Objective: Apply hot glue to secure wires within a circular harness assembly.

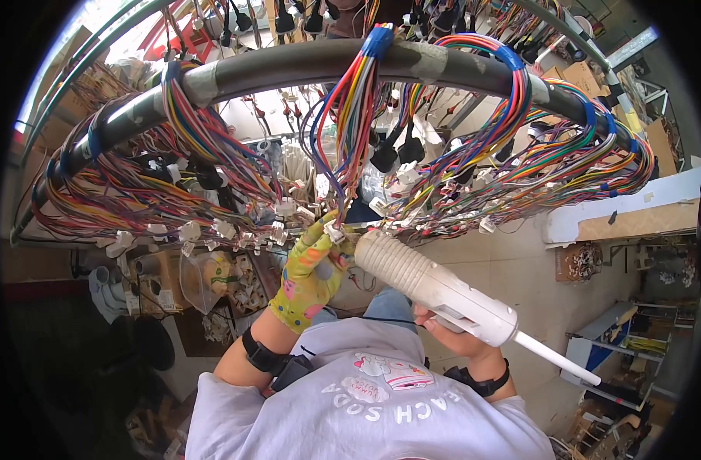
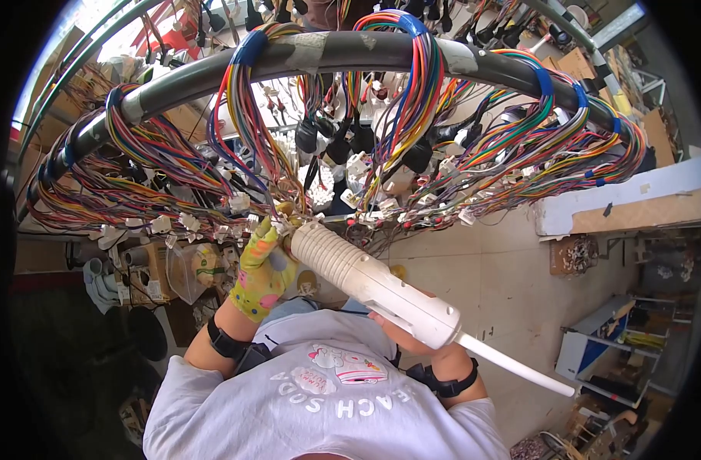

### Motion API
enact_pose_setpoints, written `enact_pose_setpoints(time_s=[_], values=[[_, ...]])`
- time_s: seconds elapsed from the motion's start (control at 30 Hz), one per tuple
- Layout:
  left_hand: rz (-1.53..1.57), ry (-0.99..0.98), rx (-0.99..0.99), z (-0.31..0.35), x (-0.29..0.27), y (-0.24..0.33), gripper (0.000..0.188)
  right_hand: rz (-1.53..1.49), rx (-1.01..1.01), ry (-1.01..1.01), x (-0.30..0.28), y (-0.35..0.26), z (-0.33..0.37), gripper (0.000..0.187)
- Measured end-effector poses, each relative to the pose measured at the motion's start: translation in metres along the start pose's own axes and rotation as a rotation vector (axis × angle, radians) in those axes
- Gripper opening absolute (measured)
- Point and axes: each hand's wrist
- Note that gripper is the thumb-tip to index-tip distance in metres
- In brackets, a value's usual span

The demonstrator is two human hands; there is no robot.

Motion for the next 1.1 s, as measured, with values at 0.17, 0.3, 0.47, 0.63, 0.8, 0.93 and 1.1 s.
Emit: enact_pose_setpoints(time_s=[0.17, 0.3, 0.47, 0.63, 0.8, 0.93, 1.1], values=[[0.154, -0.047, -0.034, 0.004, 0.015, 0.001, 0.041, 0.027, 0.016, -0.012, 0.001, 0.002, 0.002, 0.026], [0.156, -0.078, -0.075, 0.003, -0.002, 0.0, 0.046, -0.053, 0.02, -0.021, 0.002, 0.004, 0.002, 0.026], [0.12, -0.179, -0.147, 0.004, -0.008, 0.002, 0.052, -0.125, -0.032, -0.082, 0.003, 0.003, -0.002, 0.033], [0.109, -0.154, -0.196, 0.003, -0.005, 0.002, 0.051, -0.074, 0.02, 0.011, 0.005, 0.0, -0.003, 0.023], [0.13, -0.176, -0.206, 0.002, -0.007, 0.002, 0.052, -0.036, -0.007, 0.0, 0.003, 0.001, -0.005, 0.022], [0.135, -0.187, -0.181, 0.001, -0.008, 0.001, 0.055, -0.102, -0.012, -0.035, 0.003, 0.002, -0.006, 0.025], [0.206, -0.187, -0.202, 0.002, 0.005, 0.004, 0.053, -0.096, -0.073, -0.101, 0.003, 0.008, -0.005, 0.025]])
Point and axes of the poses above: each hand's wrist, its own z-axis away from the middle knuckle, its own x-axis out of the palm, y = z × x, and after that the axes turned 9 degrees about -x, right-handed
